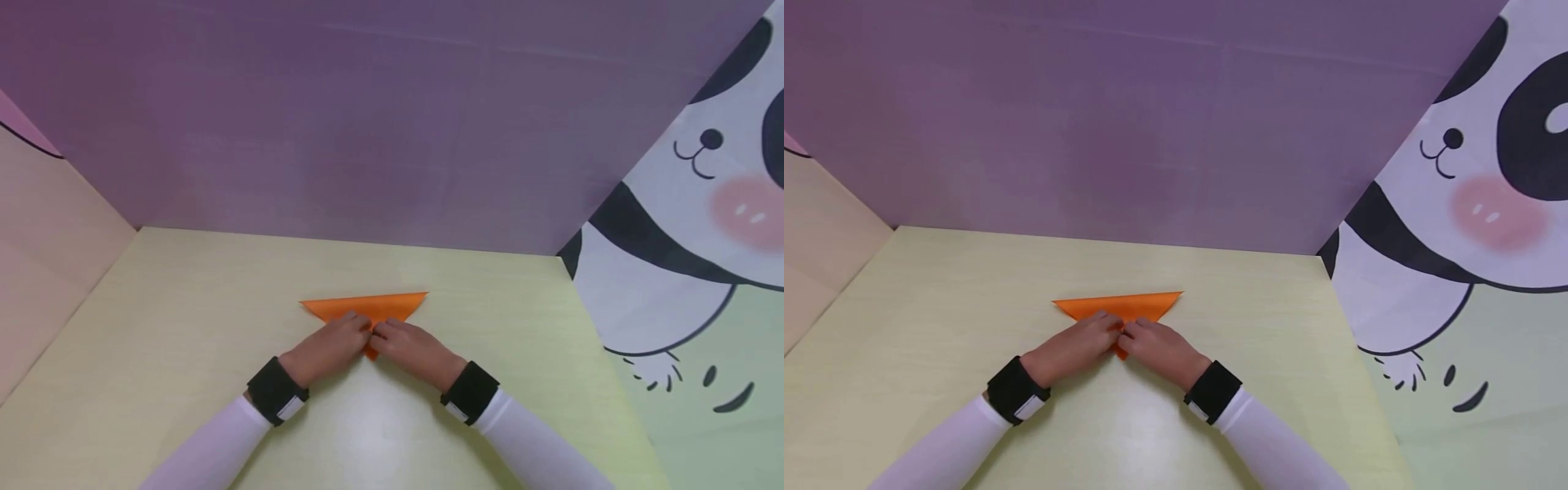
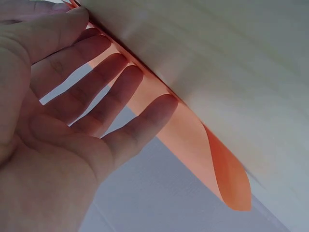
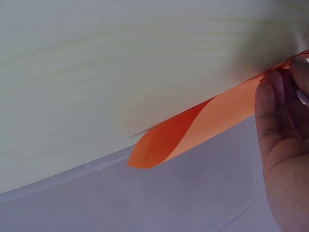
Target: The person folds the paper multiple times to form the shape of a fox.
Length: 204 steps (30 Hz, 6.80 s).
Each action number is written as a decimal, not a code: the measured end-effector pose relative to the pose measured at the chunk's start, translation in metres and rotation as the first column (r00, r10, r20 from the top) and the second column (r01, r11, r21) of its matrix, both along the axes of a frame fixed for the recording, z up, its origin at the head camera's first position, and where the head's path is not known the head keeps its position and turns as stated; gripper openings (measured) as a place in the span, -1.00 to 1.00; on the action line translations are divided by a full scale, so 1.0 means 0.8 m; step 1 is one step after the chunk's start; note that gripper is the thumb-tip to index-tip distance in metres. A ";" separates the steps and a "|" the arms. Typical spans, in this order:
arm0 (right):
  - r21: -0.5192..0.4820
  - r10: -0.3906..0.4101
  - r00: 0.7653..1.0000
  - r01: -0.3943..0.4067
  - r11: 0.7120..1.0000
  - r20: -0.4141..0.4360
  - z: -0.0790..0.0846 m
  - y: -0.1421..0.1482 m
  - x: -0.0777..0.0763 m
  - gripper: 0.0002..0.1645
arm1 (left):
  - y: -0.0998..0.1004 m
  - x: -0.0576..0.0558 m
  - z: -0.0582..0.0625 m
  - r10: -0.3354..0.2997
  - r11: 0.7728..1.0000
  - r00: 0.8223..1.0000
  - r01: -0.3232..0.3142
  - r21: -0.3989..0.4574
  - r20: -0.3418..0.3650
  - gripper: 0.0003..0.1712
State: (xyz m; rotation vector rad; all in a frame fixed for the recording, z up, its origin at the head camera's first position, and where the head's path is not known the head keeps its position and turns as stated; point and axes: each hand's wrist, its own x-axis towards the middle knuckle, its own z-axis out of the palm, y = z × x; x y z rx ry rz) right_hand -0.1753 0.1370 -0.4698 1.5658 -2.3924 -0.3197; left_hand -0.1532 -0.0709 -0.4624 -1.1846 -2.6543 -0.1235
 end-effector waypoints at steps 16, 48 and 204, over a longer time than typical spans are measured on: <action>-0.056 0.038 0.997 -0.034 0.998 0.066 0.004 0.004 -0.004 -0.74 | -0.001 -0.003 -0.001 -0.025 1.000 1.000 0.025 0.013 0.008 -0.82; -0.090 -0.198 0.968 0.213 0.973 0.153 0.006 -0.009 -0.044 -0.50 | -0.007 -0.033 0.002 0.079 0.980 0.889 -0.153 0.129 0.451 -0.46; 0.085 -0.290 0.956 0.286 0.954 0.034 0.001 -0.041 -0.061 -0.52 | -0.001 -0.045 -0.002 0.225 0.973 0.960 -0.211 -0.098 0.166 -0.36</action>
